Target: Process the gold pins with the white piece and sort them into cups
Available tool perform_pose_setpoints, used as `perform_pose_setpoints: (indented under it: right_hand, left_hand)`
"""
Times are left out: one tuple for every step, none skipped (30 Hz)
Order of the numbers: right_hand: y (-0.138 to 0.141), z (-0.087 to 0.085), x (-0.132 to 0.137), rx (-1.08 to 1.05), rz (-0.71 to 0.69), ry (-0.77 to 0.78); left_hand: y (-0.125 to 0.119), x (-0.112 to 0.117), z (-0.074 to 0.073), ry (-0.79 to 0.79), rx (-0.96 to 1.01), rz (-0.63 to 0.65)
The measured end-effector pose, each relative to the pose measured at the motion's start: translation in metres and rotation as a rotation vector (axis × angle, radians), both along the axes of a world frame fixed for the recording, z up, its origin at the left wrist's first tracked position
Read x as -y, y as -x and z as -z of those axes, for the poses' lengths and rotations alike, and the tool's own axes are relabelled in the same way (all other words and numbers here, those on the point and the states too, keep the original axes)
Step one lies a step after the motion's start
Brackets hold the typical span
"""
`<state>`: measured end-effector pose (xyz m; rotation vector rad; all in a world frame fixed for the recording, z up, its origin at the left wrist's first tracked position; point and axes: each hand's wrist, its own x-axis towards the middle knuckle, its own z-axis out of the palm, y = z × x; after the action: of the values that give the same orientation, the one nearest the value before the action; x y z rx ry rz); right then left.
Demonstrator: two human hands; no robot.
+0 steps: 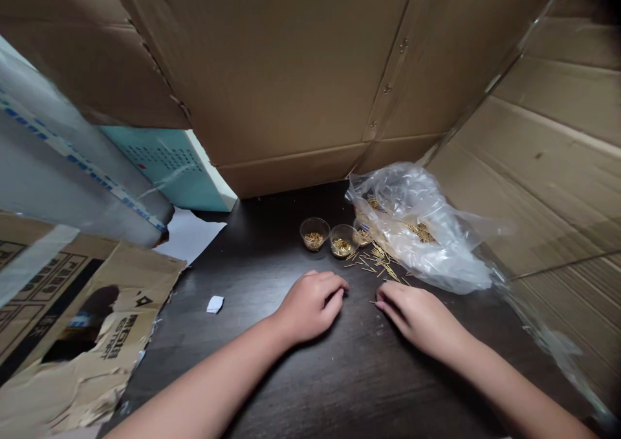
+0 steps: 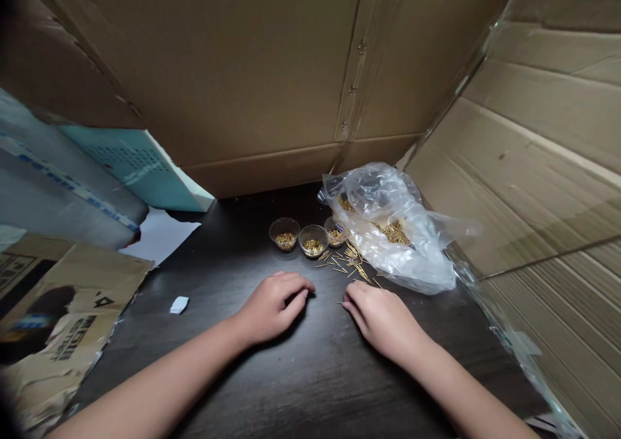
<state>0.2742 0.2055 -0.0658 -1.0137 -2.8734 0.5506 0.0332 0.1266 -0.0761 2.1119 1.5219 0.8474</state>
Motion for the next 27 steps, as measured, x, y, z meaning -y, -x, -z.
perform_pose_setpoints:
  right_hand:
    - [-0.002, 0.001, 0.003, -0.009, 0.017, 0.003]
    - [-0.006, 0.002, 0.006, -0.016, 0.038, 0.009]
    - [-0.010, 0.003, 0.008, -0.022, 0.066, 0.019]
    - [-0.016, 0.004, 0.011, -0.030, 0.100, 0.029]
    - [-0.023, 0.005, 0.012, -0.040, 0.140, 0.038]
    - [-0.031, 0.006, 0.012, -0.055, 0.185, 0.043]
    - [-0.039, 0.008, 0.011, -0.073, 0.235, 0.043]
    - [-0.047, 0.010, 0.009, -0.097, 0.290, 0.036]
    - [-0.053, 0.012, 0.006, -0.118, 0.346, 0.022]
    - [-0.059, 0.015, 0.001, -0.129, 0.400, 0.001]
    - [-0.062, 0.017, -0.004, -0.128, 0.445, -0.018]
    - [-0.064, 0.019, -0.009, -0.115, 0.477, -0.030]
    - [-0.063, 0.021, -0.014, -0.098, 0.497, -0.039]
    - [-0.062, 0.022, -0.019, -0.082, 0.511, -0.053]
    - [-0.059, 0.024, -0.022, -0.073, 0.520, -0.072]
    - [-0.057, 0.025, -0.025, -0.073, 0.524, -0.090]
    - [-0.055, 0.026, -0.027, -0.085, 0.525, -0.106]
    - [-0.054, 0.027, -0.028, -0.108, 0.521, -0.119]
    - [-0.054, 0.027, -0.027, -0.138, 0.512, -0.128]
    - [-0.054, 0.025, -0.024, -0.171, 0.497, -0.136]
    - [-0.054, 0.022, -0.020, -0.207, 0.481, -0.150]
    - [-0.054, 0.017, -0.016, -0.245, 0.462, -0.176]
    - [-0.052, 0.010, -0.010, -0.283, 0.440, -0.208]
    - [-0.048, 0.001, -0.005, -0.333, 0.423, -0.255]
    - [-0.042, -0.010, -0.002, -0.396, 0.404, -0.317]
    - [-0.033, -0.023, -0.001, -0.460, 0.357, -0.364]
    - [-0.022, -0.036, -0.003, -0.503, 0.297, -0.401]
  left_hand:
    - [0.000, 0.000, 0.000, 0.005, 0.001, -0.002]
    - [0.000, 0.000, 0.000, 0.010, 0.002, -0.005]
    - [0.001, 0.000, 0.000, 0.014, 0.002, -0.006]
    - [0.001, 0.000, 0.000, 0.018, 0.003, -0.006]
    - [0.001, 0.000, 0.000, 0.021, 0.006, -0.006]
    - [0.001, 0.000, 0.000, 0.024, 0.009, -0.002]
    - [0.002, -0.001, 0.000, 0.026, 0.013, 0.002]
    - [0.002, -0.001, 0.000, 0.026, 0.015, 0.006]
    - [0.002, -0.001, 0.001, 0.027, 0.016, 0.009]
    - [0.002, -0.002, 0.001, 0.028, 0.015, 0.009]
    - [0.002, -0.002, 0.001, 0.029, 0.014, 0.008]
    - [0.002, -0.003, 0.002, 0.029, 0.013, 0.006]
    - [0.002, -0.003, 0.002, 0.031, 0.013, 0.002]
    - [0.002, -0.003, 0.002, 0.032, 0.014, 0.000]
    - [0.002, -0.003, 0.002, 0.030, 0.014, -0.002]
    - [0.002, -0.003, 0.001, 0.028, 0.016, -0.005]
    - [0.002, -0.002, 0.001, 0.026, 0.017, -0.006]
    - [0.002, -0.002, 0.001, 0.024, 0.019, -0.005]
    - [0.002, -0.001, 0.001, 0.019, 0.025, -0.006]
    - [0.002, -0.001, 0.002, 0.013, 0.036, -0.013]
    - [0.002, -0.001, 0.003, 0.007, 0.052, -0.026]
    - [0.003, -0.001, 0.003, -0.001, 0.072, -0.044]
    - [0.003, -0.001, 0.004, -0.011, 0.095, -0.065]
    - [0.003, -0.002, 0.005, -0.019, 0.120, -0.088]
    - [0.003, -0.002, 0.006, -0.025, 0.145, -0.110]
    - [0.004, -0.003, 0.007, -0.030, 0.166, -0.130]
    - [0.004, -0.003, 0.007, -0.031, 0.186, -0.149]
